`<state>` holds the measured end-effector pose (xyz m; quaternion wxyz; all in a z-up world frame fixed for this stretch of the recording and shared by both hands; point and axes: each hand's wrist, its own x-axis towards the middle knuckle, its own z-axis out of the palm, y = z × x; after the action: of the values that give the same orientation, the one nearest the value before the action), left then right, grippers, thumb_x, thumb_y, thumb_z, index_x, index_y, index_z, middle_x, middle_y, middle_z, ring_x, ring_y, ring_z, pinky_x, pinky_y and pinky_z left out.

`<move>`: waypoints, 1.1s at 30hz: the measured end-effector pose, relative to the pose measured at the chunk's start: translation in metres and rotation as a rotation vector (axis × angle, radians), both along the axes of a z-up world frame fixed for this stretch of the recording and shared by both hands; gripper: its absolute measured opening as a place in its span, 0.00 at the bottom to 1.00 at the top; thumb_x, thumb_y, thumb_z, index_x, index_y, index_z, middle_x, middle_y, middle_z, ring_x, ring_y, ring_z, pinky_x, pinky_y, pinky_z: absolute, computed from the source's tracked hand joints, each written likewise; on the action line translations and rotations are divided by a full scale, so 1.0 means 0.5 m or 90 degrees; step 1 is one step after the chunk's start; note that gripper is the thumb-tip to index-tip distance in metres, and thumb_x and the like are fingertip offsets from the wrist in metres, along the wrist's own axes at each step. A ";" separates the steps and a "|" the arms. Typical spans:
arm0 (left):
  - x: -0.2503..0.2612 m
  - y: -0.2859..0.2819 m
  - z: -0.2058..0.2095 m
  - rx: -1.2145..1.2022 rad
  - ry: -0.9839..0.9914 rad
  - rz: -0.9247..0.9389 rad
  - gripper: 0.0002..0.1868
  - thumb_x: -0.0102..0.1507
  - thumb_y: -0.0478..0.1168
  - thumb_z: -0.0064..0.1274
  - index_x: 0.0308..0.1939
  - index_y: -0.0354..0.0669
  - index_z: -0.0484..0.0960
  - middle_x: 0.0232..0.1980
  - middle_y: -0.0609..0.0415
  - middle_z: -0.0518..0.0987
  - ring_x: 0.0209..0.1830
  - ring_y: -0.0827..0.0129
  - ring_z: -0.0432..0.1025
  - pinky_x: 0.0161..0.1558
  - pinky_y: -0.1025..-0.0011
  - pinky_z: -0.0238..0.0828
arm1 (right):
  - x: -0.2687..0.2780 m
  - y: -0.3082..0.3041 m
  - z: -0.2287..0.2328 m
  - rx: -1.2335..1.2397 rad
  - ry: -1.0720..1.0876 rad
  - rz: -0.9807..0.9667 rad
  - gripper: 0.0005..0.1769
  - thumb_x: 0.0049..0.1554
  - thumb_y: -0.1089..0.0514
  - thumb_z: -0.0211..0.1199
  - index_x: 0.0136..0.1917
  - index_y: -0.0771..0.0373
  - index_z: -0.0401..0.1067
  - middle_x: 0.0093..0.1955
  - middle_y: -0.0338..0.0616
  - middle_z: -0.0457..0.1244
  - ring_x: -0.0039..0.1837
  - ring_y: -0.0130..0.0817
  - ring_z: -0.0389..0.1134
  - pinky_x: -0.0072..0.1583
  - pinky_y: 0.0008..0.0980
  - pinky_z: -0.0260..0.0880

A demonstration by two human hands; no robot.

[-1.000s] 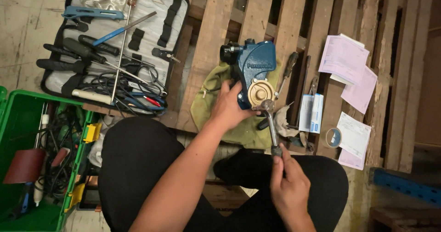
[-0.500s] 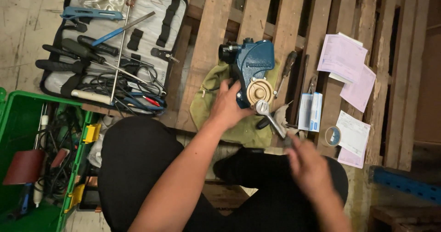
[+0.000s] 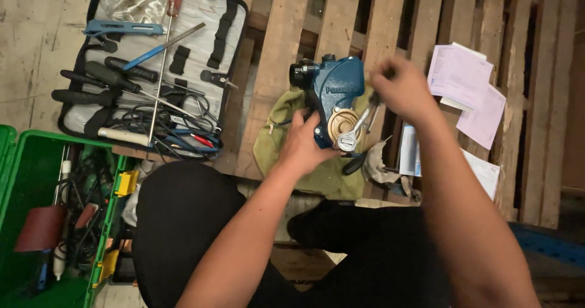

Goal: Disassembling a water pump using a wrench and other hand tools on a wooden pallet workbench.

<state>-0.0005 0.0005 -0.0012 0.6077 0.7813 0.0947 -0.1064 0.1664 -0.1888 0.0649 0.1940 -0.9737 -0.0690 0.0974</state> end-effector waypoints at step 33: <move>0.004 0.016 0.021 0.128 -0.006 -0.048 0.46 0.54 0.57 0.66 0.71 0.50 0.63 0.62 0.42 0.66 0.63 0.40 0.66 0.56 0.47 0.67 | -0.472 0.163 0.143 0.125 -0.225 0.770 0.14 0.67 0.65 0.47 0.61 0.66 0.70 0.58 0.51 0.64 0.62 0.51 0.64 0.63 0.47 0.65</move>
<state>0.0015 0.0087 0.0093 0.5222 0.8418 0.0727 -0.1158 -0.0696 -0.1071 0.1365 0.1786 -0.7415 -0.6464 0.0205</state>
